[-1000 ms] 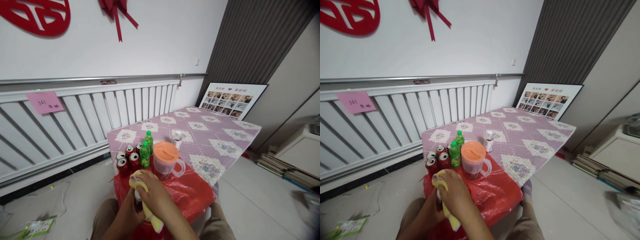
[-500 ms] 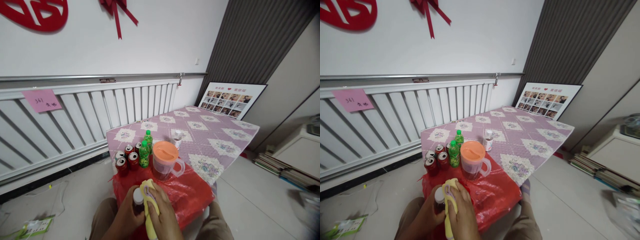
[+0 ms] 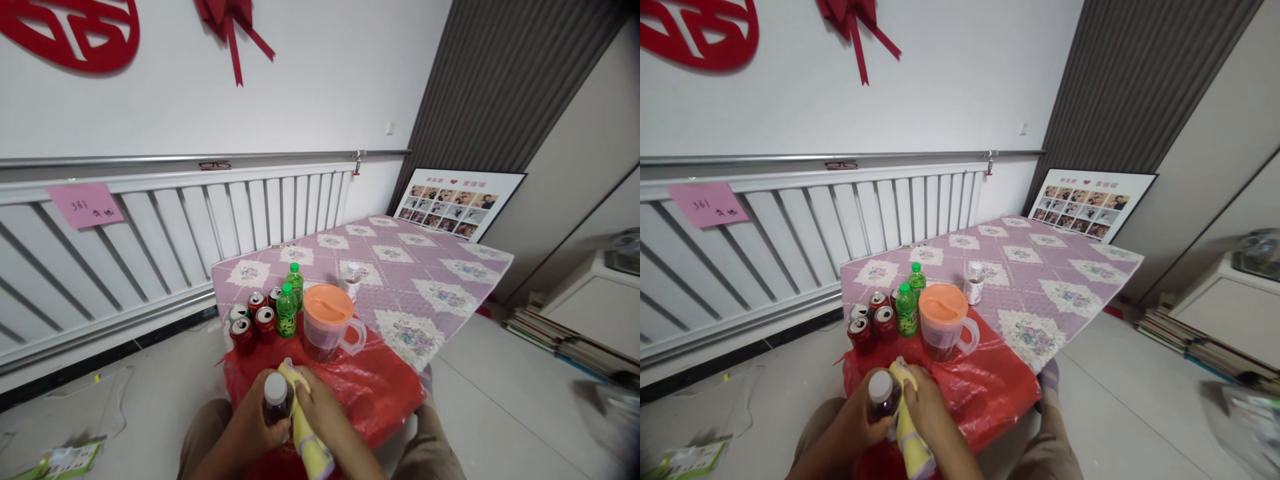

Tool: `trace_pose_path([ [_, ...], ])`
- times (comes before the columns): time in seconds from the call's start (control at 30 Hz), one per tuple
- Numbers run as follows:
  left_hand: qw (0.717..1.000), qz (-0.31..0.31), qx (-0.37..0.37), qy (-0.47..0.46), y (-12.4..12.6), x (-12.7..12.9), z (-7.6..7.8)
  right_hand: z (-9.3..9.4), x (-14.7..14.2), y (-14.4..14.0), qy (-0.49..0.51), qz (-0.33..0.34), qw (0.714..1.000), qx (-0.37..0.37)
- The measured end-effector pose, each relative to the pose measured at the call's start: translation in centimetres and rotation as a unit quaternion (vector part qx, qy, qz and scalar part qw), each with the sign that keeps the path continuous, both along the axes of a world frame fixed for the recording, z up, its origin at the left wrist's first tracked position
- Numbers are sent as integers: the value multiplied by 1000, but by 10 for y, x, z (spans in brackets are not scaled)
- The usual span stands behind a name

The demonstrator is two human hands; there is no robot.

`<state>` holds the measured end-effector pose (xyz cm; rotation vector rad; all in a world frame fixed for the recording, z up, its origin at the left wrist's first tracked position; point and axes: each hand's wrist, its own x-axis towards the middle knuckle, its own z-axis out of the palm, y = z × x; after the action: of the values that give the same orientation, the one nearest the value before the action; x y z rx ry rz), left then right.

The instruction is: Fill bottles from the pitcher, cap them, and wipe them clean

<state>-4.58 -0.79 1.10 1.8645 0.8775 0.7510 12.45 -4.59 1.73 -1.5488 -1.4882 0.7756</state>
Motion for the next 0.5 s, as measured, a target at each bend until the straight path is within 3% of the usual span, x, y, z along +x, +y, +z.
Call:
trace_pose_path([
  [0.13, 997, -51, -36, 35, 7, -8, 16, -23, -4, -17, 3, -15, 1000, -26],
  [0.23, 994, -81, -31, 69, 16, -15, 25, -27, -6, -23, 1, -29, 999, -26],
  [0.33, 991, -76, -21, 106, 20, -18, 27, -20, -5, -23, 2, -39, 999, 0],
  [0.5, 995, -3, -31, 100, 8, -18, 30, 8, -2, -19, -19, -30, 998, 59],
])
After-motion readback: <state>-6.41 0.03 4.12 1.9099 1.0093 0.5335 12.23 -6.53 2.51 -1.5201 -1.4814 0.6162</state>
